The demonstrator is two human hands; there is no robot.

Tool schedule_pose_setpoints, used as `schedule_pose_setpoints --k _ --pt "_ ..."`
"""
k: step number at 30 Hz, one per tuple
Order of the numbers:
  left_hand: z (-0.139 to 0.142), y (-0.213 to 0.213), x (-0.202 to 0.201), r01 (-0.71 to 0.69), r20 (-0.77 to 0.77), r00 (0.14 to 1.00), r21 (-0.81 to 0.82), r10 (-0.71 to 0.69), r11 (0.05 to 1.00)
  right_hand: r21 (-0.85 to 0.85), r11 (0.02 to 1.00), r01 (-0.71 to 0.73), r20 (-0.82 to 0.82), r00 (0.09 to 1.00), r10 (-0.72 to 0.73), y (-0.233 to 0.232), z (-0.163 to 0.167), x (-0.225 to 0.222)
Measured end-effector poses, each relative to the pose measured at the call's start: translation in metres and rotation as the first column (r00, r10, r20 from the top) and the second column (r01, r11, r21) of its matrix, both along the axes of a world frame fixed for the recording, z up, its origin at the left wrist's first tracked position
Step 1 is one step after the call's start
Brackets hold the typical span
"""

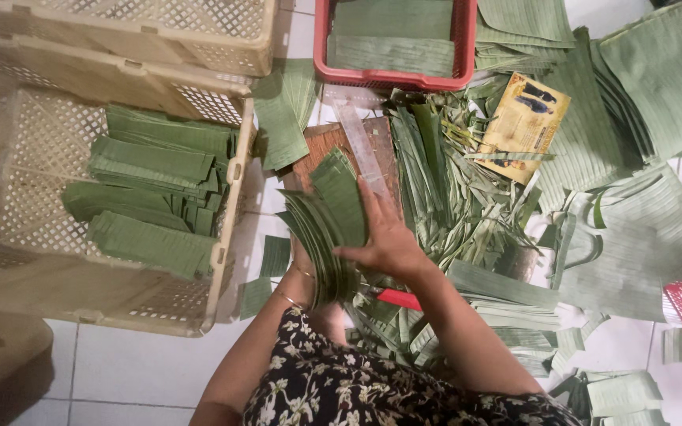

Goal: The person sits on the floor trimming banana leaves. They place a printed paper template over a leaf, cut around it with red-handled scissors, use a ruler to guide straight cuts, stack the trimmed leaf pieces, and place them into plastic baskets while discarding scraps.

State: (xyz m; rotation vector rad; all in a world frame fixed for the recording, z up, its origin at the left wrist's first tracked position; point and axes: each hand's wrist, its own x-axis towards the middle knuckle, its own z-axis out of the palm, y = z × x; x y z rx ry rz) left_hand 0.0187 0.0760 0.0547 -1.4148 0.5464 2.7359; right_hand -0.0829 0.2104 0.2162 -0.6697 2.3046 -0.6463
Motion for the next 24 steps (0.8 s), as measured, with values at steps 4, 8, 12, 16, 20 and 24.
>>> schedule_pose_setpoints --k 4,8,12,16,20,24 --pt "-0.034 0.003 0.002 -0.147 -0.362 0.921 0.016 0.143 0.989 -0.216 0.969 0.118 0.102 0.990 -0.098 0.011 -0.003 -0.006" --pt "-0.043 0.003 0.008 -0.120 -0.434 0.886 -0.557 -0.165 0.821 -0.106 0.984 0.141 0.059 0.989 -0.136 0.006 0.006 0.002" --pt "-0.034 0.003 0.006 -0.051 -0.361 0.926 -0.408 -0.109 0.912 -0.081 0.994 0.076 0.014 0.997 -0.075 0.000 0.011 0.003" --pt "-0.003 0.004 0.011 0.098 -0.270 0.959 0.053 -0.080 0.994 -0.296 0.942 0.157 0.106 0.986 -0.131 0.013 0.003 -0.005" --pt "0.032 0.001 0.024 0.238 -0.123 0.968 0.156 -0.220 0.959 -0.380 0.909 0.173 0.088 0.985 -0.150 0.018 -0.002 -0.002" --pt "0.046 0.002 0.022 0.313 0.011 0.948 0.137 -0.318 0.940 -0.271 0.931 0.243 0.174 0.964 -0.201 0.013 0.006 0.000"
